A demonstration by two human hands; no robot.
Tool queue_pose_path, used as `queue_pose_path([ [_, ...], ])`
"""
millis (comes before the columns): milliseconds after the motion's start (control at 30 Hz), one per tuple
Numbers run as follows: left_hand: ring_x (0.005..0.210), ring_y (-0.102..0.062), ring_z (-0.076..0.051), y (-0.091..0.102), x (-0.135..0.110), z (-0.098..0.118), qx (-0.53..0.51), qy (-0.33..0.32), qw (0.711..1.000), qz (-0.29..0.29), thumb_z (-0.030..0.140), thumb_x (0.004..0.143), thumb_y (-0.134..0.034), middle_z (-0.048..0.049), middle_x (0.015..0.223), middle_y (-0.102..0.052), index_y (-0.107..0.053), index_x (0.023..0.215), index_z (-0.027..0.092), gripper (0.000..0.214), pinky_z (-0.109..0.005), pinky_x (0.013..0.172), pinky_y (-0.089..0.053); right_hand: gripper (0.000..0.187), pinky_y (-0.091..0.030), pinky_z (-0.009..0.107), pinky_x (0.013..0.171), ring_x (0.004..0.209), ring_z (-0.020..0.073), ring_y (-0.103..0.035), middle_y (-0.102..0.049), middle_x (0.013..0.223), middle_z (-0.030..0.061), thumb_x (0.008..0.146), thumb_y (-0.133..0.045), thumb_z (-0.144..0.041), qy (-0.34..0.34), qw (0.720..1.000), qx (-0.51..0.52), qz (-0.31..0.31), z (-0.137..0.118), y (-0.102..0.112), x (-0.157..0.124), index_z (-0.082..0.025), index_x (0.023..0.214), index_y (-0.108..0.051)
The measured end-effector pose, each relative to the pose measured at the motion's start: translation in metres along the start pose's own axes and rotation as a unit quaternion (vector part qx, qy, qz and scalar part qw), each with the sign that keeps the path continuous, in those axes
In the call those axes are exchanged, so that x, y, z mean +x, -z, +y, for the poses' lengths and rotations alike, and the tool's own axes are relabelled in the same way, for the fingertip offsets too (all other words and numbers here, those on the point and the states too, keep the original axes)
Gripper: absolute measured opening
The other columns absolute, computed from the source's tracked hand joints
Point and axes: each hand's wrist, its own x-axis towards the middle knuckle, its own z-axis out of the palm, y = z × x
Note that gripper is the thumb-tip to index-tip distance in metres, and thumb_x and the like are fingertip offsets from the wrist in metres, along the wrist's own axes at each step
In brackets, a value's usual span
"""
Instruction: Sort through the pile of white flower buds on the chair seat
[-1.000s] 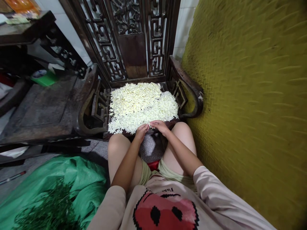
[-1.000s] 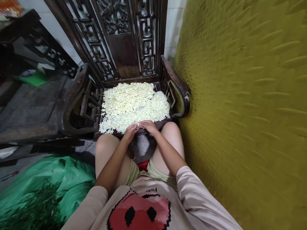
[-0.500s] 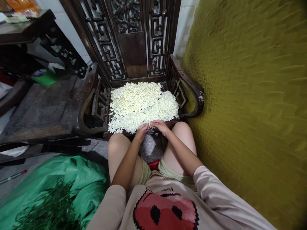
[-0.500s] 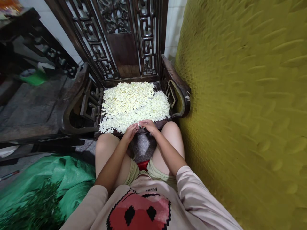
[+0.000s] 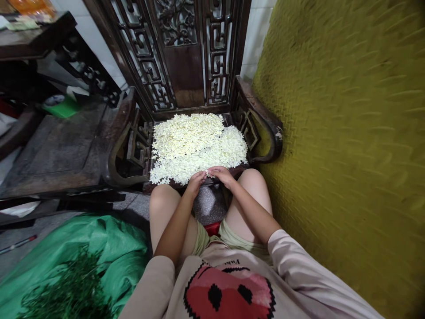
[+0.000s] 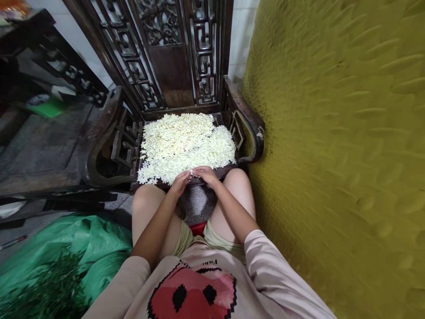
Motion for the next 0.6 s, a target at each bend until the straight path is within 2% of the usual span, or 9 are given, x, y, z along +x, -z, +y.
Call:
queue_pose_path([
  [267,0.06,-0.049,-0.006,-0.0016,-0.0001,-0.0003,-0.032,0.011,0.999,-0.009,0.04,0.054,-0.074,0.0008,0.07,-0.057,-0.061,0.074,0.015,0.035,-0.019,0.058,-0.036,0.029,-0.039,0.025,0.066,0.059,0.0091,-0.051,-0.064,0.066,0.0002,0.053,-0.072,-0.034,-0.007,1.0,0.01,0.006,-0.0005,0.0001,0.0002,-0.015,0.075,-0.068],
  [600,0.06,-0.049,-0.006,-0.0022,0.0006,0.0012,-0.032,0.015,0.999,-0.019,0.04,0.056,-0.072,0.0011,0.068,-0.055,-0.058,0.071,0.015,0.032,-0.019,0.057,-0.036,0.03,-0.039,0.024,0.066,0.059,0.0091,-0.052,-0.064,0.065,0.0001,0.054,-0.071,-0.035,-0.003,1.0,0.0,0.005,0.0024,0.0017,0.002,-0.014,0.076,-0.068],
])
